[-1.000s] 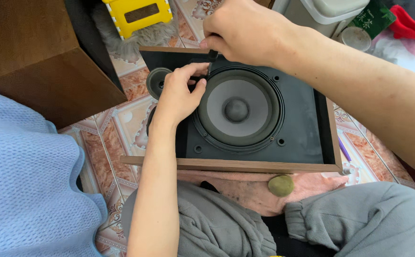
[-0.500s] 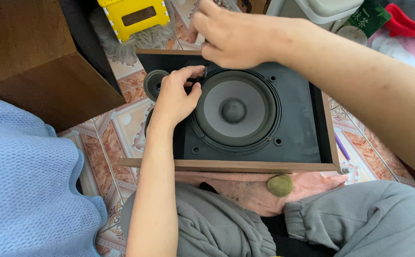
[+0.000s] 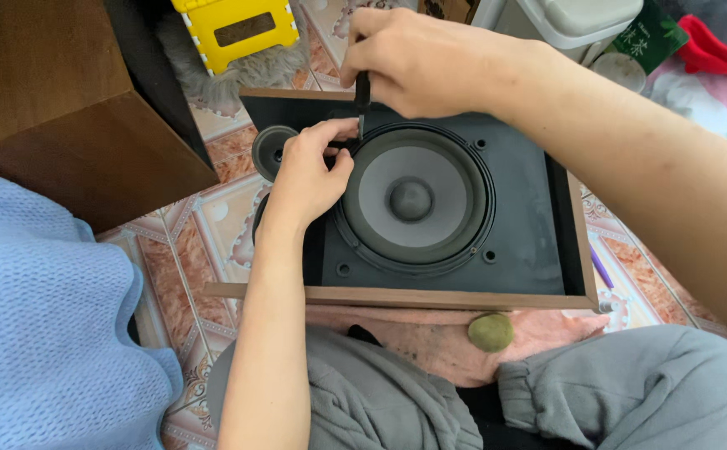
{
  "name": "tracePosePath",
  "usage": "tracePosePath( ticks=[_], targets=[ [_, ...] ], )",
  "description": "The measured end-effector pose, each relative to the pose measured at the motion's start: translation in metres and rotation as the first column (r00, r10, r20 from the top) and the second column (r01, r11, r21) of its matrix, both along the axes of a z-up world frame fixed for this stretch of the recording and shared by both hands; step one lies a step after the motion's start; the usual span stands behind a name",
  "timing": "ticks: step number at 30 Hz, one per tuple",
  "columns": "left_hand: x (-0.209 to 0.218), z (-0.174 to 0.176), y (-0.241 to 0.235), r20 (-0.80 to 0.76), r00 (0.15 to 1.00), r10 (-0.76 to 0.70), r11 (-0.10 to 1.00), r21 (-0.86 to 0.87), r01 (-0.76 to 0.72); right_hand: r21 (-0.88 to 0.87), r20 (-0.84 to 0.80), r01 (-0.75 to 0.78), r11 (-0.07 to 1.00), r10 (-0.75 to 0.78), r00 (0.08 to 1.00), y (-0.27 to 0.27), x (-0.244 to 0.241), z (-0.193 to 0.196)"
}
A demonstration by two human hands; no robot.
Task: The person sits on the floor and assembles a speaker by hand. They place a large woofer into a wooden enclosure, align it, and then use a screwdriver to secure it with screws. Finally, they lift the enclosure to show the front.
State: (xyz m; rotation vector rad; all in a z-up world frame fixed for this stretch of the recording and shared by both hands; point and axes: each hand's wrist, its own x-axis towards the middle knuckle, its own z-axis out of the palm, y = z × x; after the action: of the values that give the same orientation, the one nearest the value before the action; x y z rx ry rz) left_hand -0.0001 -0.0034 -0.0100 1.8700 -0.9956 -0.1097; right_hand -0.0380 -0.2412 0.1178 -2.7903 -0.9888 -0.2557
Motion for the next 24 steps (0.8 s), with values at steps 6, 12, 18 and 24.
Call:
tracePosePath(
  ticks=[6, 12, 18, 24],
  targets=[
    [-0.001, 0.0, -0.001, 0.0, 1.0, 0.002, 1.0, -0.01, -0.002, -0.312, -0.097, 0.316, 0.896, -0.361, 0.928, 0.024, -0.004, 0.03],
    [-0.002, 0.002, -0.001, 0.012, 1.0, 0.006, 0.999, -0.045, -0.006, -0.481, 0.318, 0.505, 0.716, -0.395, 0.862, 0.011, 0.022, -0.007],
    [-0.001, -0.002, 0.0, 0.033, 0.999, -0.006, 0.999, -0.049, 0.008, -0.104, -0.187, 0.119, 0.987, -0.137, 0.973, 0.011, 0.011, 0.011],
    [-0.001, -0.002, -0.001, 0.02, 1.0, -0.002, 0.999, -0.045, 0.002, -0.359, 0.189, 0.27, 0.893, -0.214, 0.958, 0.013, 0.009, -0.011]
  ],
)
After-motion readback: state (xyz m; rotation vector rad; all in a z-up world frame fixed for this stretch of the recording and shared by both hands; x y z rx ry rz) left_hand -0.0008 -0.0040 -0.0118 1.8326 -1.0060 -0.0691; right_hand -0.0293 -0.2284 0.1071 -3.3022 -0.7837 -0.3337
